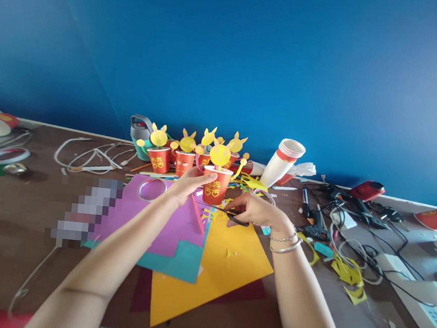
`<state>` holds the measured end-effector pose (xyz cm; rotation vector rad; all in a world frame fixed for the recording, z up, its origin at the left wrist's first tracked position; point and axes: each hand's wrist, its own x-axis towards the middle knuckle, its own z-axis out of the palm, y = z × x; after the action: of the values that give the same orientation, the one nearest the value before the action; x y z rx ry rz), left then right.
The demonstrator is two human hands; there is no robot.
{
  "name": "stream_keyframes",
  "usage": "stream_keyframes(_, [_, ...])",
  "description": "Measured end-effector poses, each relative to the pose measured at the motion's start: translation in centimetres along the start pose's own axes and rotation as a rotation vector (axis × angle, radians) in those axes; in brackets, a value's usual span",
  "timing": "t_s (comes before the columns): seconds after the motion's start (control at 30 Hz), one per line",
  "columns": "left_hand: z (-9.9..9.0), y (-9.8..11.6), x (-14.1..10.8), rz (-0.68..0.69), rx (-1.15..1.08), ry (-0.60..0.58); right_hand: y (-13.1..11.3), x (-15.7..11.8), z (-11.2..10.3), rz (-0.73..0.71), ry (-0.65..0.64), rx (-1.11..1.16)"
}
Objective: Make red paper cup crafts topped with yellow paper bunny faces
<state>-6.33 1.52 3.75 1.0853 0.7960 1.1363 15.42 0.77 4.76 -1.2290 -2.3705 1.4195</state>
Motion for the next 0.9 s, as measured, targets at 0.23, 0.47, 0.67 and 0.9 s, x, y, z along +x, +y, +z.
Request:
stream_keyframes(0.23, [-0.4,-0.7,0.4,0.017,0.011,0.058,0.1,0.1,-0.2,0.023,0.023,-0.092])
stream_keyframes(0.47, [-1.9,0.7,1.1,0.352,0.046,0.304,1.2,0.3,0.4,0.282,0.239,-0.495])
stream_keyframes(0.67, [-4.9,2.6,1.3,0.534,0.034,0.549,1.6,1.5,1.1,0.453,0.205,-0.642])
stream_keyframes(0.9, [-9.3,5.9,3.7,0.602,0.193,0.718,-0.1,1.8,1.7,0.48,0.168,-0.679])
